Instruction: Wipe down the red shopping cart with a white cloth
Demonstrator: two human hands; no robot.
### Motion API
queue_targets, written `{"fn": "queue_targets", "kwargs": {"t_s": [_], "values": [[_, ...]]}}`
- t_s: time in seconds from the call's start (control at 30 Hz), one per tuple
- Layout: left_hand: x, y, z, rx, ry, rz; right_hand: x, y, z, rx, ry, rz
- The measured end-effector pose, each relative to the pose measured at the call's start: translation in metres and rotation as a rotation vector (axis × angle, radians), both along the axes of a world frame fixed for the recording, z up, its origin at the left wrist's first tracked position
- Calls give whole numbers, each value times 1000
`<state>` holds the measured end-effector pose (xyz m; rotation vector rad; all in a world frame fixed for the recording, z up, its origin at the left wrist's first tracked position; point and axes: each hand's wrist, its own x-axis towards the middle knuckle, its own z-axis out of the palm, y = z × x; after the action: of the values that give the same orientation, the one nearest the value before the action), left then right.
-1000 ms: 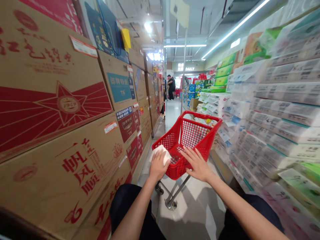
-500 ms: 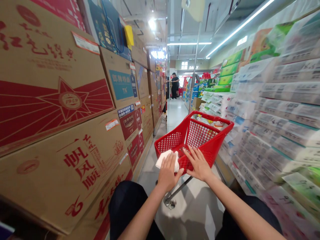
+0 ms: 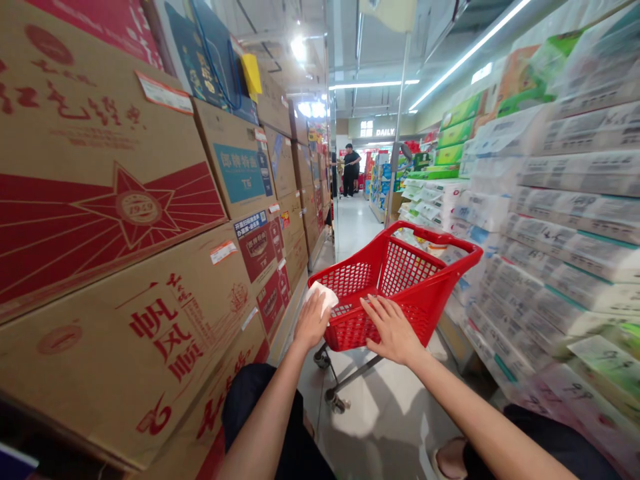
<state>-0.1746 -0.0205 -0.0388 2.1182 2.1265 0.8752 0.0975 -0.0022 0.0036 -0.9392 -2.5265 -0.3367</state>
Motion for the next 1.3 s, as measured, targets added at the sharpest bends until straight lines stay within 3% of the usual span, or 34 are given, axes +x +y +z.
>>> {"fn": "queue_targets", "kwargs": {"t_s": [0.17, 0.33, 0.53, 0.7, 0.83, 0.93, 1.03, 1.17, 1.3], "values": [[-17, 15, 4, -39, -17, -7, 41, 20, 12, 55, -15, -23], [-12, 27, 4, -39, -24, -15, 77, 34, 4, 96, -1, -119], [36, 16, -3, 11, -35, 8, 80, 33, -4, 93, 27, -167], [78, 0, -2, 117, 42, -104, 88, 39, -4, 96, 35, -180], [60, -2, 7, 27, 40, -193, 92, 39, -3, 102, 33, -162], [33, -2, 8, -60, -3, -91, 89, 36, -3, 99, 38, -150], [25, -6, -1, -49, -29, 18, 82, 34, -4, 98, 59, -154], [48, -18, -13, 73, -2, 60, 76, 36, -6, 101, 76, -160], [84, -26, -9, 167, 84, -30, 77, 40, -7, 100, 70, -170]]}}
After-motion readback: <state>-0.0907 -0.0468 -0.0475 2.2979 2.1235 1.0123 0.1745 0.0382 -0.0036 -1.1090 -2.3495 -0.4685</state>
